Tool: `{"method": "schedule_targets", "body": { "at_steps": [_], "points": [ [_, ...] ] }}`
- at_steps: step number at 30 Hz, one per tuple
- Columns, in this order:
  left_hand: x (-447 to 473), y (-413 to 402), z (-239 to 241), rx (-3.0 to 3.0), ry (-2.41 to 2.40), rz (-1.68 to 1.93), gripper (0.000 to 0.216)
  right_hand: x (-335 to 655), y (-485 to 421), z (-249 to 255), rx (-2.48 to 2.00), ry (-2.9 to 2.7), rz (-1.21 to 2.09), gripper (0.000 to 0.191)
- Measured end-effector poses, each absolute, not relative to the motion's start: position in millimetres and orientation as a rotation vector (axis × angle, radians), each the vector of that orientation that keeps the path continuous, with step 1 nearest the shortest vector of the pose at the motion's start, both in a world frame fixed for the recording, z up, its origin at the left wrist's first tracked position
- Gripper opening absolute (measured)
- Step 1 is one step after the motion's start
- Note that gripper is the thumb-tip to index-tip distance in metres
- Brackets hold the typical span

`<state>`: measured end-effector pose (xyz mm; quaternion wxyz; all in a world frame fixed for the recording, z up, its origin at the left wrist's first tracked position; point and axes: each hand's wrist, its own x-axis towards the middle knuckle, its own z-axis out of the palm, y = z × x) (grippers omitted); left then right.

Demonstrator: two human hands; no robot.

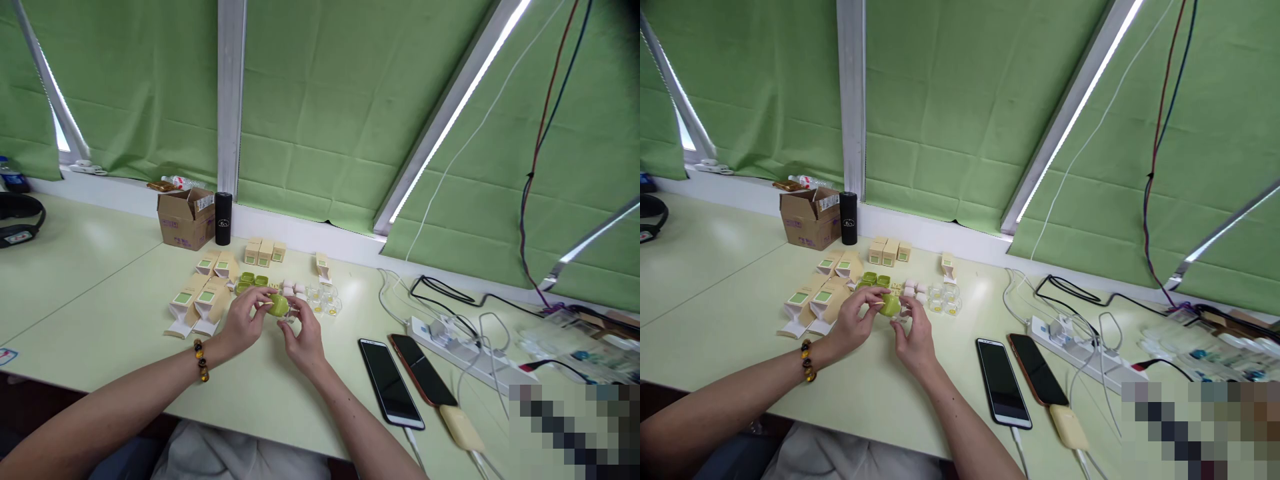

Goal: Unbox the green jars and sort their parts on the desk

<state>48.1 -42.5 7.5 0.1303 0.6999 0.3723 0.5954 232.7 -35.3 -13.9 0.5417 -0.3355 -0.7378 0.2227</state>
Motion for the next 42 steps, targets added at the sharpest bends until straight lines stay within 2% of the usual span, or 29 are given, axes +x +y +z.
{"method": "schedule_targets", "body": {
  "at_steps": [2,6,12,19,22,27,30,39,42],
  "points": [
    [47,-40,7,1.856,1.058,1.763,0.011,236,-32,-15,-0.842,-1.712,0.604,0.047],
    [45,-29,4,1.532,1.025,1.758,0.026,242,-28,-14,-0.893,-1.634,0.643,0.045],
    [46,-17,1,1.285,1.034,1.715,0.043,243,-33,-1,-0.729,-1.580,0.625,0.042],
    [46,-15,-1,1.211,1.007,1.651,0.043,246,-37,10,-0.683,-1.579,0.590,0.042],
    [46,-15,-2,1.142,0.973,1.599,0.042,254,-36,17,-0.732,-1.608,0.477,0.042],
    [45,-14,-3,1.030,0.904,1.528,0.037,283,-25,37,-0.883,-1.589,0.284,0.027],
    [45,-15,-1,0.969,0.873,1.515,0.034,305,-18,48,-1.037,-1.679,0.159,0.005],
    [46,-15,3,0.894,0.833,1.501,0.025,338,-13,37,-1.813,-2.017,-0.089,0.022],
    [46,-15,3,0.886,0.833,1.488,0.023,337,-10,36,-1.985,-2.050,-0.038,0.023]
  ]
}}
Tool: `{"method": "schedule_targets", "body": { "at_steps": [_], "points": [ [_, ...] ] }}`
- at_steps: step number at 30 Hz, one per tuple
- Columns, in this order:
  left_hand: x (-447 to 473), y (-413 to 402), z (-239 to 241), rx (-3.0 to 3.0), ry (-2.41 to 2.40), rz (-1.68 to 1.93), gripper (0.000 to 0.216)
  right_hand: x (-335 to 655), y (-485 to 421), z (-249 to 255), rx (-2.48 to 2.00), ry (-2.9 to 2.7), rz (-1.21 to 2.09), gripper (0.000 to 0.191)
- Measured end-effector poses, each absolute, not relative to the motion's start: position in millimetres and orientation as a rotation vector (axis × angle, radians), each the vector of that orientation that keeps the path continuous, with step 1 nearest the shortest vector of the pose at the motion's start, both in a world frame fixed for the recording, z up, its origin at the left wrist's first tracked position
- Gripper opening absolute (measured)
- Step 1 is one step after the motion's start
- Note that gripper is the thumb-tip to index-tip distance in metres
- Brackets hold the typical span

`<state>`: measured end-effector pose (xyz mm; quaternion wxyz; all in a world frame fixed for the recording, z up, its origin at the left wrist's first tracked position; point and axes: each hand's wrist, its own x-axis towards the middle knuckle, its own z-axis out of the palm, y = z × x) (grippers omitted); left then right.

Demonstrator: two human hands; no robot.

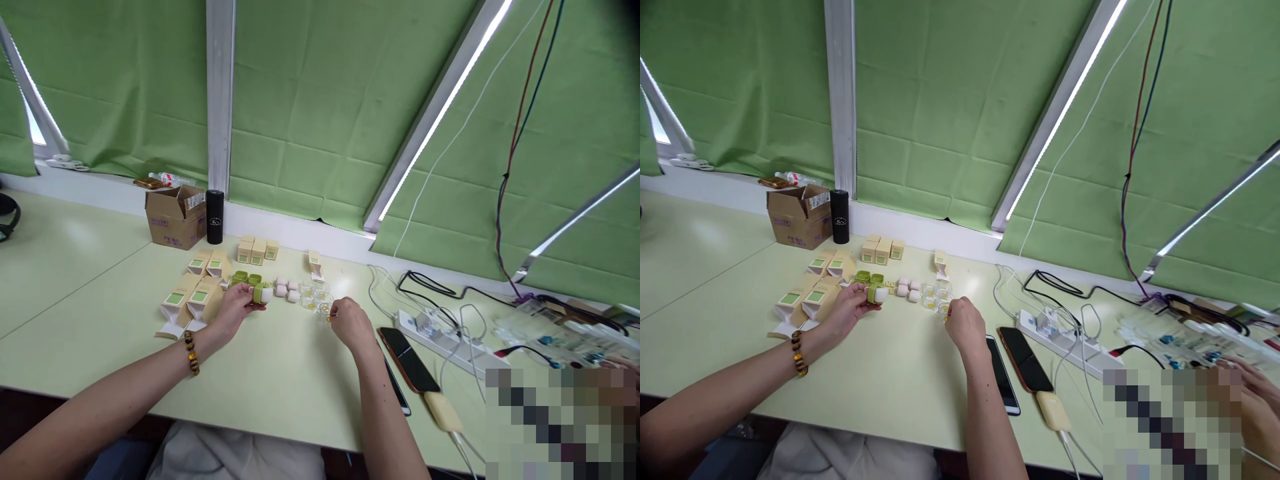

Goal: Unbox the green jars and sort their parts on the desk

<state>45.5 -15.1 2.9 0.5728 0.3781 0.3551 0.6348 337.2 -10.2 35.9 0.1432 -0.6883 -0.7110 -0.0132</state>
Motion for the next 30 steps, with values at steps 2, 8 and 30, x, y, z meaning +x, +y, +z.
{"method": "schedule_targets", "body": {
  "at_steps": [2,8,30],
  "points": [
    [46,-16,4,0.869,0.831,1.483,0.023,336,-8,37,-2.069,-2.067,0.036,0.024],
    [46,-17,7,0.805,0.821,1.455,0.021,334,-4,38,-2.182,-2.067,0.118,0.021],
    [49,-23,5,0.795,0.597,1.305,0.015,232,-23,1,-0.826,-1.795,0.601,0.059]
  ]
}}
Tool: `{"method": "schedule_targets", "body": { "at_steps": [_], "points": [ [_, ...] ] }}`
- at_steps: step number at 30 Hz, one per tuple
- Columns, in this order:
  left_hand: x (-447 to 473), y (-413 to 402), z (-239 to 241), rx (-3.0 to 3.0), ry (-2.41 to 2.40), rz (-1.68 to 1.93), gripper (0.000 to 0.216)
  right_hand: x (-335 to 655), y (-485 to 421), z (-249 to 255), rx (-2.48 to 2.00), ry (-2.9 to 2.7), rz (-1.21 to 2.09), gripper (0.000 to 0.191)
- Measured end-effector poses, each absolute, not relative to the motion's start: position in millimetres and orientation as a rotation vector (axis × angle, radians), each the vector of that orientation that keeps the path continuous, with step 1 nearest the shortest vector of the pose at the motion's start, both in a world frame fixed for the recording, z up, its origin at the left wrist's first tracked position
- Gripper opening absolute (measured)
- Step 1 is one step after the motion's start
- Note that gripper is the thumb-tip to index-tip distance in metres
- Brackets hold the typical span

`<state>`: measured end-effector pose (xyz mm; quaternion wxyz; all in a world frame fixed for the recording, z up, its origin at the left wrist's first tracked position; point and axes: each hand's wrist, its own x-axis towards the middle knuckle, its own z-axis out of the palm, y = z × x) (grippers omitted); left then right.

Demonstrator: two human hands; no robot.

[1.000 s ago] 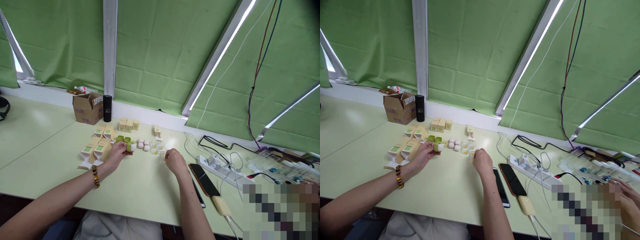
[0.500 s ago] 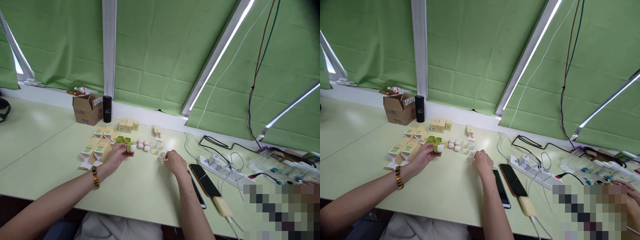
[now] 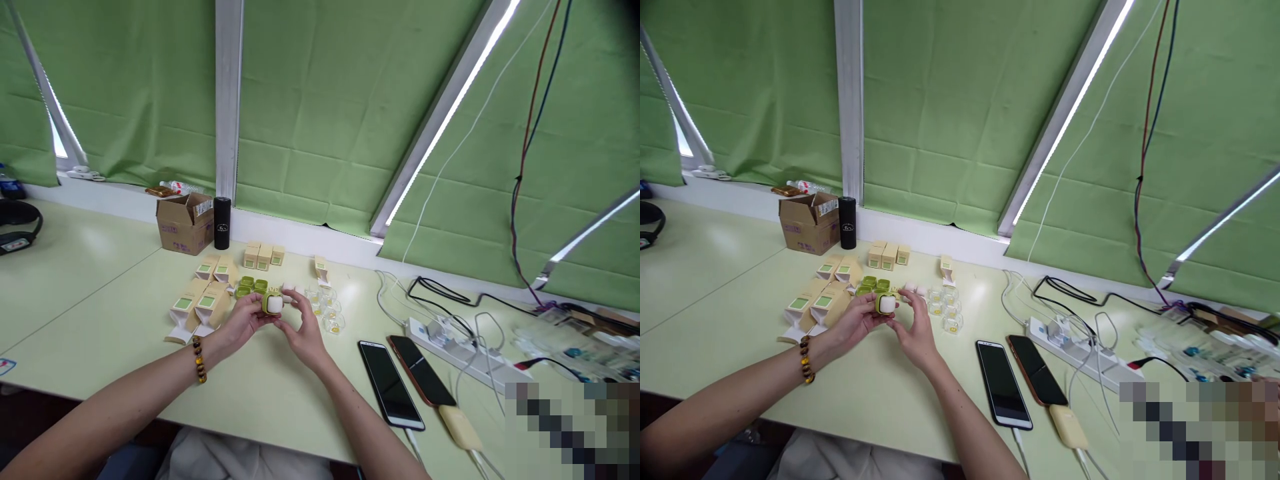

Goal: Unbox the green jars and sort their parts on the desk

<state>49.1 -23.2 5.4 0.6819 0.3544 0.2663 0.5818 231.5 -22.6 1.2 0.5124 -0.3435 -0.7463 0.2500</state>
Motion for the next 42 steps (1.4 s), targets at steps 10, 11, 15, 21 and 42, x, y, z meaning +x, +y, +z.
{"method": "schedule_targets", "body": {
  "at_steps": [10,11,15,21,42],
  "points": [
    [53,-26,5,0.914,0.498,1.179,0.023,215,-29,22,-0.740,-1.703,0.790,0.047],
    [53,-26,6,0.944,0.534,1.176,0.024,216,-28,22,-0.745,-1.689,0.817,0.046],
    [52,-25,5,1.119,0.802,1.335,0.027,219,-22,12,-0.745,-1.643,0.853,0.045],
    [42,-28,5,1.698,0.981,1.593,0.028,226,-22,-2,-0.711,-1.680,0.856,0.047],
    [43,-43,10,2.257,0.934,1.383,0.051,226,-22,-7,-0.568,-1.457,1.158,0.050]
  ]
}}
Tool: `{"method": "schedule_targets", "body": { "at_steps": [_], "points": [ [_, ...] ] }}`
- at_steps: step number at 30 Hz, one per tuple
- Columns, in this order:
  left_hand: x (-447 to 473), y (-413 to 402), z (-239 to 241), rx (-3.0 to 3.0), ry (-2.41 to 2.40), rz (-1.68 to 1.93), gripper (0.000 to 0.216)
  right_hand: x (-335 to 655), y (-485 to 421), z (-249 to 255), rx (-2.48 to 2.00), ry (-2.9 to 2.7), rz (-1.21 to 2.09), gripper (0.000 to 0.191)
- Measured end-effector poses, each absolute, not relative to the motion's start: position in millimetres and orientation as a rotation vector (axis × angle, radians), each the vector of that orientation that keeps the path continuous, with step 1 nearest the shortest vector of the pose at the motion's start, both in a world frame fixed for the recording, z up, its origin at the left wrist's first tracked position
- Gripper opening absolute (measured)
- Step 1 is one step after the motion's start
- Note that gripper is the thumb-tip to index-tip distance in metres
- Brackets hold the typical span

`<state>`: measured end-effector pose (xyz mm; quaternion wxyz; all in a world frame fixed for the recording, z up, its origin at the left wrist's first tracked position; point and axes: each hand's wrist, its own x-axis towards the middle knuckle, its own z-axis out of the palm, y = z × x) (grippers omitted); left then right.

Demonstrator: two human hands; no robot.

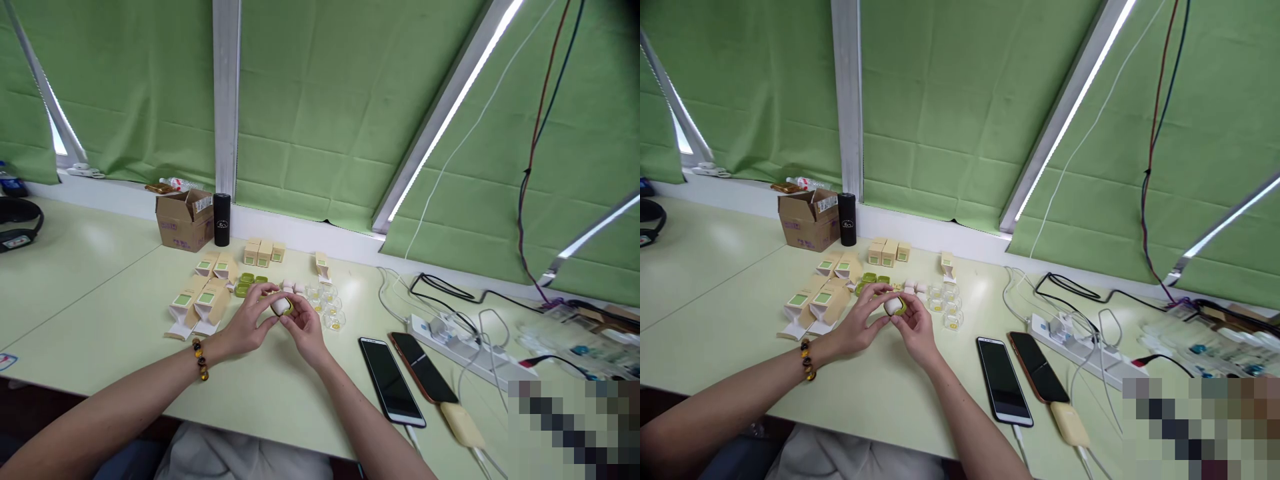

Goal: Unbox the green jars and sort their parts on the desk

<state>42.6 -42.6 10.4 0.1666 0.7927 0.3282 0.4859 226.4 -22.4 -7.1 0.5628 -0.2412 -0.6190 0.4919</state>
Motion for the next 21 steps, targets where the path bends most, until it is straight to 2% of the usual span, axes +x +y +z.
{"method": "schedule_targets", "body": {
  "at_steps": [5,13,21],
  "points": [
    [43.1,-43.6,11.5,2.282,0.943,1.418,0.049,226.2,-24.6,-9.0,-0.594,-1.516,1.139,0.054],
    [43.1,-38.1,10.6,2.105,0.939,1.549,0.029,222.1,-28.2,-11.8,-0.596,-1.509,1.175,0.049],
    [42.7,-38.2,9.2,2.241,0.997,1.451,0.036,223.2,-27.2,-14.7,-0.608,-1.526,1.164,0.053]
  ]
}}
